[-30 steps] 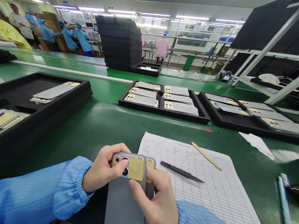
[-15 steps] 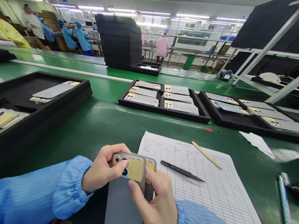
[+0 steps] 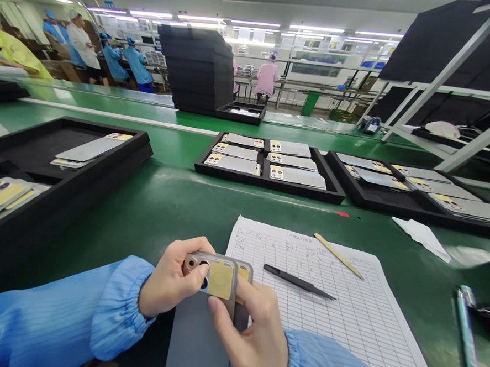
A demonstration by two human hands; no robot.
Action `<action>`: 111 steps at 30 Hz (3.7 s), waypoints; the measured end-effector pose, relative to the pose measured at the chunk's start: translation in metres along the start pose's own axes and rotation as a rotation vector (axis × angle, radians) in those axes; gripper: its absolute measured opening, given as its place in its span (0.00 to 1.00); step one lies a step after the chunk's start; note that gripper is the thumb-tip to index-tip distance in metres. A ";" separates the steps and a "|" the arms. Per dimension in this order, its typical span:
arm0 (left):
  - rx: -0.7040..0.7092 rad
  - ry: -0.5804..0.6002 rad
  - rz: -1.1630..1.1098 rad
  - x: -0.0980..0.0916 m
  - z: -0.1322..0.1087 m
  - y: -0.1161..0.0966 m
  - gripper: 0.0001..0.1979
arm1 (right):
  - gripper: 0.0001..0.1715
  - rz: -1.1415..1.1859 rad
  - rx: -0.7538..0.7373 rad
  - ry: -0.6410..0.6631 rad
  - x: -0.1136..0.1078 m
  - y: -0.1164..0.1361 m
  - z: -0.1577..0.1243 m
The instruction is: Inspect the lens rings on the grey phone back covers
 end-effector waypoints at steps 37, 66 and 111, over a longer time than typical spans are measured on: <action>0.141 0.146 0.084 0.009 0.002 -0.005 0.04 | 0.09 -0.034 0.023 0.025 -0.001 -0.004 0.000; 0.130 0.151 0.121 0.008 0.004 0.003 0.10 | 0.09 -0.112 -0.065 -0.064 -0.008 0.003 0.000; 0.104 0.194 0.020 0.010 0.004 0.001 0.11 | 0.08 -0.037 -0.013 -0.004 -0.002 -0.005 0.000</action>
Point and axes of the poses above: each hand's wrist, its own z-axis towards the middle knuckle, its own x-axis out of the palm, y = z × x, the point moved 10 cm from there along z, towards the middle knuckle, and after that the axes turned 5 degrees about -y, right-handed, at the moved point
